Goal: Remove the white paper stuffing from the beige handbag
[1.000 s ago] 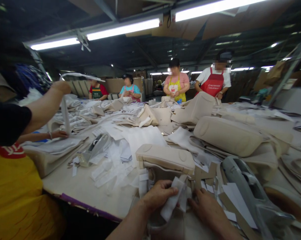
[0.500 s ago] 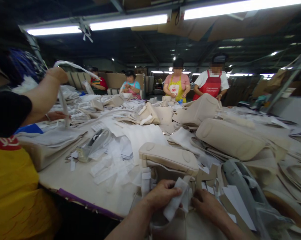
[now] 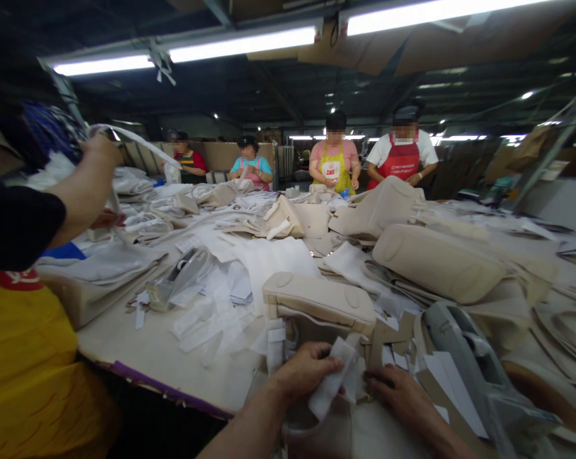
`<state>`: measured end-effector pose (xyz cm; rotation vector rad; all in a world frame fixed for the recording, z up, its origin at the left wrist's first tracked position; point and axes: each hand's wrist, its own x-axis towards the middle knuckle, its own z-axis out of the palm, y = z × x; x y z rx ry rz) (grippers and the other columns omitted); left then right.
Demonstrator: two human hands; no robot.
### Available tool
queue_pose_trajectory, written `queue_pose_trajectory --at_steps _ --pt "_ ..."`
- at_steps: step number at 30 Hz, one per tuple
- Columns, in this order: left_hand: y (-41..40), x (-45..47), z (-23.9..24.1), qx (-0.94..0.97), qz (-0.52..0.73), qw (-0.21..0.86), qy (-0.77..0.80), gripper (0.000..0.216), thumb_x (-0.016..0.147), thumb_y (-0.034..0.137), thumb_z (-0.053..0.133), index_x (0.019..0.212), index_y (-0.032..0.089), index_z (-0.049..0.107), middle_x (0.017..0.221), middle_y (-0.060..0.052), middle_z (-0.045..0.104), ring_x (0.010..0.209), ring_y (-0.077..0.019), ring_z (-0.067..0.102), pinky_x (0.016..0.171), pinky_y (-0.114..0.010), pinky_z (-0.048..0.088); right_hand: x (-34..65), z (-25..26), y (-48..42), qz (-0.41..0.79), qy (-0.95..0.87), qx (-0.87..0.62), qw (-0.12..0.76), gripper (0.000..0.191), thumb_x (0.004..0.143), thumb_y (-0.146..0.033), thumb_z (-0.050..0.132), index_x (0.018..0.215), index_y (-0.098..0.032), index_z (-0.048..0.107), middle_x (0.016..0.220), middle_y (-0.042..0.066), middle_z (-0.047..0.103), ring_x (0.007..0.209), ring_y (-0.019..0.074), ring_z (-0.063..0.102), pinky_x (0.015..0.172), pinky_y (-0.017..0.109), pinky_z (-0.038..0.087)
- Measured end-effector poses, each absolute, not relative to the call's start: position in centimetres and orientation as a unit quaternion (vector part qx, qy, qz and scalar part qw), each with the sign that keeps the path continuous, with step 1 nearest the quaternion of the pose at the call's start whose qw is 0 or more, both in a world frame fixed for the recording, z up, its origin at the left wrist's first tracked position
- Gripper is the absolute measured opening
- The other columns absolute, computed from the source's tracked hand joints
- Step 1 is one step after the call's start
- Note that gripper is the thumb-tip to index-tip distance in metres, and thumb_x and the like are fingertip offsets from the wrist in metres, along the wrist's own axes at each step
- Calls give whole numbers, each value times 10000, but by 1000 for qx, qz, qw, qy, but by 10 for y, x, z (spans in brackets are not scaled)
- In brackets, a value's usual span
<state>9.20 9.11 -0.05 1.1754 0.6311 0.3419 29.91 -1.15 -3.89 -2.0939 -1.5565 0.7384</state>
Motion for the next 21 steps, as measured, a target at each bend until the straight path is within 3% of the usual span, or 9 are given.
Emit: queue_pose_trajectory --at_steps 10,21 --pt "91 92 0 549 153 765 300 395 667 438 672 917 133 646 677 -45 640 559 -158 595 513 -246 450 295 -40 -17 252 -575 -748 217 393 867 -397 363 1027 -247 689 942 65 631 924 209 593 861 323 413" --pt "91 92 0 549 152 765 301 379 678 420 669 928 135 647 696 -52 643 563 -162 602 509 -252 457 288 -35 -17 232 -557 -776 184 366 844 -309 354 1021 -228 664 996 69 624 938 200 601 860 319 405"
